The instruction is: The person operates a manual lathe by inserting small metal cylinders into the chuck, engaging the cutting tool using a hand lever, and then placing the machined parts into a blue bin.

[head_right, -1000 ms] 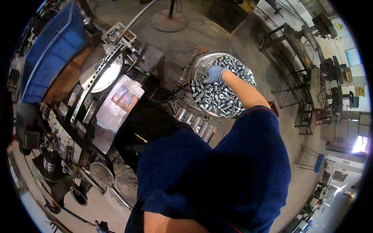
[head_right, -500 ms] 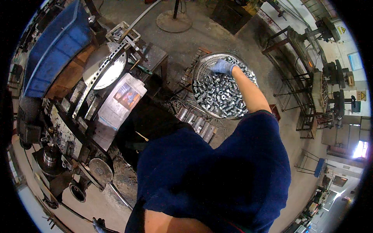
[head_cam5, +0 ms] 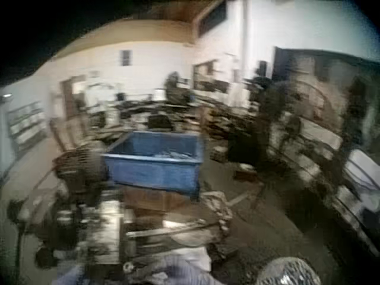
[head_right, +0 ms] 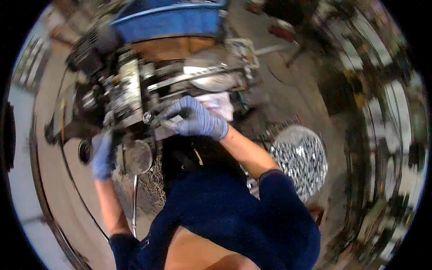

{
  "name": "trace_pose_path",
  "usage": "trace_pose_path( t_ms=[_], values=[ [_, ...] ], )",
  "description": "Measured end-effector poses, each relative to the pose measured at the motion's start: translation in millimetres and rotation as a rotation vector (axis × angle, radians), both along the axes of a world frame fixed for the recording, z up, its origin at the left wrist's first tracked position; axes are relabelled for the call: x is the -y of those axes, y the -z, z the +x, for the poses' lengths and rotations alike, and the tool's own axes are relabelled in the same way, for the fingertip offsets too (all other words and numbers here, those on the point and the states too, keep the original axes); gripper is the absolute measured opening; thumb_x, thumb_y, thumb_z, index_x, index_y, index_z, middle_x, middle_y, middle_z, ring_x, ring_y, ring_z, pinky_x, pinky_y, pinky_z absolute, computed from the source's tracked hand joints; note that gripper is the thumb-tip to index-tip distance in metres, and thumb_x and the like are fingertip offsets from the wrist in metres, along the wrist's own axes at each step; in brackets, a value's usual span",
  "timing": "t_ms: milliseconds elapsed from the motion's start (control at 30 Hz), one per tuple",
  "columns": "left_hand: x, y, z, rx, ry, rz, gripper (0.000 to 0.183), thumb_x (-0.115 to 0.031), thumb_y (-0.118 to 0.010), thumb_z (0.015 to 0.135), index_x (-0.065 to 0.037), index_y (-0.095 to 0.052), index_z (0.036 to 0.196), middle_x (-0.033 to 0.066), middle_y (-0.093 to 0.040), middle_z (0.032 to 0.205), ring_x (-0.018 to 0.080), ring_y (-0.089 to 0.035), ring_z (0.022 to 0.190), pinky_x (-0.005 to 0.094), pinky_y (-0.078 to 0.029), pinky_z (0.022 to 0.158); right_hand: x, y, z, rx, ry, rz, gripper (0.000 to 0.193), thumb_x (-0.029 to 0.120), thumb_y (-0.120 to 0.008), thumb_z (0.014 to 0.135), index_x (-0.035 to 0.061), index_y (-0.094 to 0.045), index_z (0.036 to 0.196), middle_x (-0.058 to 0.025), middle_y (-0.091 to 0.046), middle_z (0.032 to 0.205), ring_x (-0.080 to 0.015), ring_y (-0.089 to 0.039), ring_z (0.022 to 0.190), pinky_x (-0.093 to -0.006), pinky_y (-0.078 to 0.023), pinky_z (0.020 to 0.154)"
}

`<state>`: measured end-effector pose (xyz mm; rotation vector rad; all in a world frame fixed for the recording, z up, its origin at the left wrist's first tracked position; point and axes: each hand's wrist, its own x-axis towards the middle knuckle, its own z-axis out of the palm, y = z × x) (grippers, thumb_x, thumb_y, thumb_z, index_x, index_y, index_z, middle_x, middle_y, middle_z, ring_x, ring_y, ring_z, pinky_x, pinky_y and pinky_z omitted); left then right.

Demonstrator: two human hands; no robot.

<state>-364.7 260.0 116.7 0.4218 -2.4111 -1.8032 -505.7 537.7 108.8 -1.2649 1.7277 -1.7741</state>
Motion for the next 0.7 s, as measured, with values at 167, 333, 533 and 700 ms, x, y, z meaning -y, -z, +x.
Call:
trace_pose_path(
  t_ms=[167,333,533,700],
  values=[
    [-79.3,-5.2,-25.2,-0.168,0.018,1.003,0.042,-0.036,-0.057,0.089,0.0,-0.057,0.111,0.0086,-0.064,0.096,0.0186,-0.06,0.088,0.0314,-0.05,0.074,57.4,-21.5,19.6,-0.39,0.071,-0.099,0.017,0.01,-0.07,0.067,0.01,-0.07,0.085,-0.0106,-0.063,0.105,-0.0299,-0.058,0.098,-0.0377,-0.045,0.088],
    [-59.8,-4.9,-24.6,-0.167,0.024,0.689,0.038,-0.035,-0.055,0.09,-0.003,-0.057,0.111,0.0048,-0.063,0.09,0.0122,-0.06,0.08,0.0259,-0.049,0.068,68.0,-21.9,29.9,-0.517,0.107,-0.031,0.029,0.021,-0.073,0.066,0.0082,-0.067,0.091,-0.0186,-0.052,0.119,-0.0347,-0.052,0.105,-0.0403,-0.043,0.088],
    [-37.6,-18.2,-14.5,-0.18,-0.1,-0.033,0.038,-0.034,-0.058,0.089,0.002,-0.065,0.081,0.004,-0.06,0.062,0.0069,-0.048,0.057,0.0278,-0.04,0.052,85.8,-43.2,33.3,-0.699,-0.025,0.18,0.04,0.037,-0.071,0.069,0.0071,-0.066,0.095,-0.0229,-0.051,0.116,-0.0389,-0.051,0.103,-0.0442,-0.043,0.088],
    [-22.5,-36.7,5.3,-0.183,-0.22,0.08,0.036,-0.032,-0.057,0.09,0.002,-0.066,0.085,0.0016,-0.059,0.063,0.0061,-0.048,0.059,0.026,-0.041,0.053,115.3,-70.9,43.8,-0.826,-0.127,0.26,0.043,0.037,-0.072,0.071,0.0054,-0.065,0.1,-0.0257,-0.049,0.118,-0.041,-0.049,0.109,-0.0433,-0.042,0.091]
  ],
)
